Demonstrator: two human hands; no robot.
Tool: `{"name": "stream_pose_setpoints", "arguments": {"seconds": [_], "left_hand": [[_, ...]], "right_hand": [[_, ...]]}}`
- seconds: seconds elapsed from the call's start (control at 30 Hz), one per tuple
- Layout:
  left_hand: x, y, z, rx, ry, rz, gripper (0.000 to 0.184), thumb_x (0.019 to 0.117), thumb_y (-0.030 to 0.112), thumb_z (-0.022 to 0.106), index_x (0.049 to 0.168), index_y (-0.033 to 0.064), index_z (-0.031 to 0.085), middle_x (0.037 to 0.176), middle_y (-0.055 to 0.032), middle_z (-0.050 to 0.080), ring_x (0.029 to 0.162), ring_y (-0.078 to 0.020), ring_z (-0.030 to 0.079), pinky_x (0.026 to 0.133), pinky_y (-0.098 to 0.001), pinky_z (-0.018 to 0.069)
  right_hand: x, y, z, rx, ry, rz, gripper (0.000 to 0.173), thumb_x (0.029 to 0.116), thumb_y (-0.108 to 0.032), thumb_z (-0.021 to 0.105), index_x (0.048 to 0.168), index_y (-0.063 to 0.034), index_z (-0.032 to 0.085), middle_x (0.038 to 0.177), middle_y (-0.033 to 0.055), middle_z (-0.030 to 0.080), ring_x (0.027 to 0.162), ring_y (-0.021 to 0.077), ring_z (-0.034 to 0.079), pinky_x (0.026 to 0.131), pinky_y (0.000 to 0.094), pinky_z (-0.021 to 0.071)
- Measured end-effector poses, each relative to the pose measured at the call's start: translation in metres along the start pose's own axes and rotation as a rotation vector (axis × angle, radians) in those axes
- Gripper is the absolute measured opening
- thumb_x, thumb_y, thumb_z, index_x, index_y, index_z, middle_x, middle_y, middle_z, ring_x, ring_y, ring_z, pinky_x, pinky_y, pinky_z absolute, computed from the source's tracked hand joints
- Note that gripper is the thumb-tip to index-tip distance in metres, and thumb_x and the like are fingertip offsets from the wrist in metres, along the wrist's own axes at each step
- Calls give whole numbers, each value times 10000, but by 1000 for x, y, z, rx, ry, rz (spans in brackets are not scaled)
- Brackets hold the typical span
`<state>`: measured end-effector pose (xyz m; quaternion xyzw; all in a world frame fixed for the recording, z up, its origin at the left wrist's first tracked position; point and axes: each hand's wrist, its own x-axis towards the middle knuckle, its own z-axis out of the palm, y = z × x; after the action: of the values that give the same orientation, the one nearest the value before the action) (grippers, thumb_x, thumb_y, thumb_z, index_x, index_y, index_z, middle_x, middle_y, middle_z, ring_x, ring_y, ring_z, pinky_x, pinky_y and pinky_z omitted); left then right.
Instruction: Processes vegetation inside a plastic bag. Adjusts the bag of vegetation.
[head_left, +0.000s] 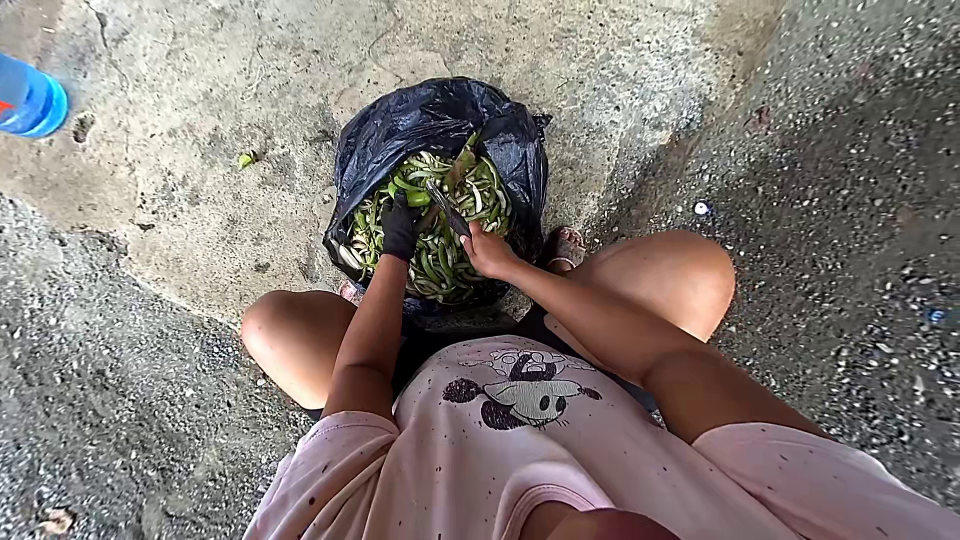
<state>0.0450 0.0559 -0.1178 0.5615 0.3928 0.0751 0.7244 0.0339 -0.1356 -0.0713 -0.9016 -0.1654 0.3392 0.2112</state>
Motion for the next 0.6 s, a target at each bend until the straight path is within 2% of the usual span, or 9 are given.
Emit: {"name": "stream_pose_setpoints", "arguments": {"seconds": [0.47, 0.6], "left_hand": [[1, -3, 0, -54, 26, -67, 477, 1106, 369, 424, 1453, 42, 418, 1247, -208, 599, 978, -269, 672, 839, -426, 588], [10, -5, -2, -86, 61, -81, 479, 1103, 378, 429, 1448, 46, 441, 1251, -214, 610, 997, -285, 671, 845, -451, 584]], "right_hand": [[39, -16, 19, 24, 46, 20, 412, 1132, -368, 321, 1331, -23, 428, 990, 237, 680, 980, 439, 707, 785, 605, 560], [50, -20, 26, 6, 55, 13, 436, 1131, -379, 316, 1346, -13, 418, 999, 251, 686, 995, 454, 708, 802, 614, 562]]}}
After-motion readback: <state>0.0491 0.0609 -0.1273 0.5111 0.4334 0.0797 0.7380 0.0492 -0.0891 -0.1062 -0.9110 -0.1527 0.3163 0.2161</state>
